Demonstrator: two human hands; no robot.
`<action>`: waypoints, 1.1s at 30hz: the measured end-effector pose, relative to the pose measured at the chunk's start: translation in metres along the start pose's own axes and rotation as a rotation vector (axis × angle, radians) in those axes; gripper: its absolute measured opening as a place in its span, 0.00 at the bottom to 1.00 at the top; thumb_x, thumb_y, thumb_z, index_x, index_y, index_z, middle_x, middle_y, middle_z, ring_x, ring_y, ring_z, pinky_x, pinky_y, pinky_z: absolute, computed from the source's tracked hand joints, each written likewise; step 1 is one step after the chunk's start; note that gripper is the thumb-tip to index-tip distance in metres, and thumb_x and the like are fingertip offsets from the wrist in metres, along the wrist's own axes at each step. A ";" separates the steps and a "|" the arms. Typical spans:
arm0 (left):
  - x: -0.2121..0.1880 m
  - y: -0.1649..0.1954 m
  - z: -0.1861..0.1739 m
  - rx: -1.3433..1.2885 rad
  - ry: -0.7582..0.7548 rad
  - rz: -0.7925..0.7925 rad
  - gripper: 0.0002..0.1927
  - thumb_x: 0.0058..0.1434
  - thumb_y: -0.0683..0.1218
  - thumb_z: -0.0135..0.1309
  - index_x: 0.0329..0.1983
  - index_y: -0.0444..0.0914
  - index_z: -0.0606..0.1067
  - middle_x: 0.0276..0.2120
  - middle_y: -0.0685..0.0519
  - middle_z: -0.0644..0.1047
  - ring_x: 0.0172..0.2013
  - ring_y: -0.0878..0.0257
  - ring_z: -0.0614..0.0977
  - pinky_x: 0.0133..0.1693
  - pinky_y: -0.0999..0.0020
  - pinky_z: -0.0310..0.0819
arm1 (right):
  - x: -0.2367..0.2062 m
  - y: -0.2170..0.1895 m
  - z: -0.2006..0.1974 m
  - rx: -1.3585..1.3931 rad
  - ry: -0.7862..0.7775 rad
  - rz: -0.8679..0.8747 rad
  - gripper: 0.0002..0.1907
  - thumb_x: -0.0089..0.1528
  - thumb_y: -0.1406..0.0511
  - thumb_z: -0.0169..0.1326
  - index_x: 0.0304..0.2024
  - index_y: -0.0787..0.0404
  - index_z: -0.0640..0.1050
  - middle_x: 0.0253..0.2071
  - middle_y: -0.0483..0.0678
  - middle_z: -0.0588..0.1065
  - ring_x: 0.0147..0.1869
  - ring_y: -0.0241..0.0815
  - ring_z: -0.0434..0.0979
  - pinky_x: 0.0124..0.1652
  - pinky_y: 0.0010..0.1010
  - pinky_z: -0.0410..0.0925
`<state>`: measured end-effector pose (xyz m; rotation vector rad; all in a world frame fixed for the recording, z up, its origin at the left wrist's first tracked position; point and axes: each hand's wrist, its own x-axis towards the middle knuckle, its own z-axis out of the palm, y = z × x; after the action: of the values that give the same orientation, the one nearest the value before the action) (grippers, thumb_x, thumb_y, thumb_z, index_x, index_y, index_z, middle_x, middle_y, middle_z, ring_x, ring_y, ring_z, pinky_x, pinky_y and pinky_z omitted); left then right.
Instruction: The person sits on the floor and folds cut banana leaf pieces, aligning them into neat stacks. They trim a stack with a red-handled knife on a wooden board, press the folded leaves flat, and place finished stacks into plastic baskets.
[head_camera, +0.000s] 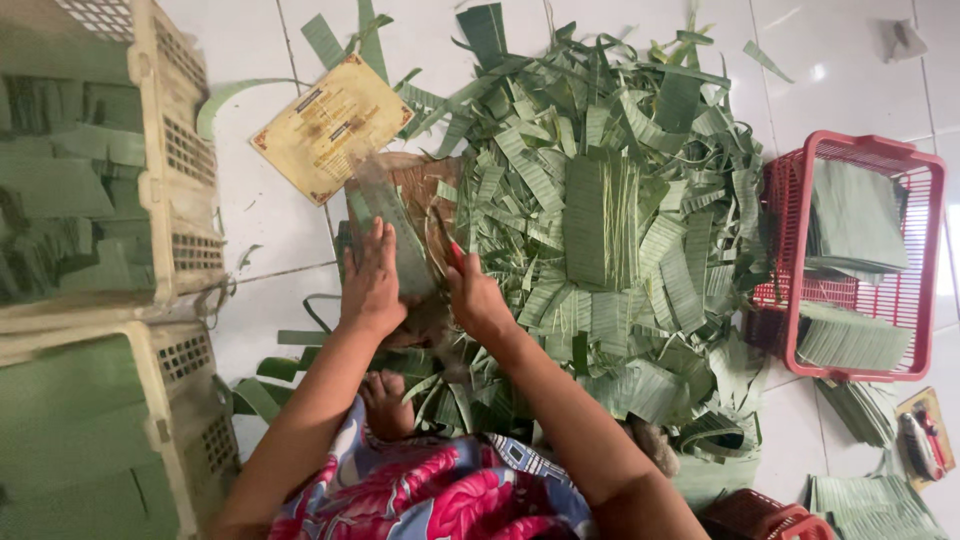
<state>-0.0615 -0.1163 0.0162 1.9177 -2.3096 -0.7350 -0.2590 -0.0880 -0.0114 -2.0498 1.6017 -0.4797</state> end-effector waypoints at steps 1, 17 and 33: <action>0.000 0.000 -0.001 -0.021 0.030 0.013 0.61 0.52 0.47 0.69 0.81 0.36 0.43 0.80 0.48 0.44 0.77 0.53 0.49 0.73 0.46 0.41 | 0.015 -0.007 0.005 0.105 -0.018 0.068 0.10 0.69 0.63 0.43 0.49 0.62 0.68 0.41 0.72 0.75 0.37 0.72 0.77 0.34 0.58 0.70; 0.003 -0.002 0.004 -0.163 -0.034 -0.049 0.64 0.46 0.52 0.73 0.77 0.37 0.43 0.78 0.49 0.44 0.76 0.55 0.47 0.72 0.45 0.41 | -0.067 -0.016 -0.011 0.024 -0.404 0.475 0.19 0.71 0.55 0.43 0.56 0.60 0.62 0.34 0.69 0.78 0.38 0.72 0.78 0.38 0.59 0.70; -0.002 -0.017 0.005 -0.233 0.053 0.056 0.67 0.43 0.55 0.74 0.77 0.39 0.43 0.77 0.48 0.47 0.74 0.53 0.53 0.70 0.43 0.46 | -0.013 -0.011 -0.015 0.020 -0.095 0.345 0.15 0.67 0.53 0.51 0.45 0.56 0.69 0.28 0.64 0.77 0.34 0.72 0.77 0.32 0.59 0.68</action>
<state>-0.0472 -0.1145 0.0060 1.7443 -2.1297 -0.8914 -0.2621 -0.0762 0.0076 -1.7039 1.8337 -0.2681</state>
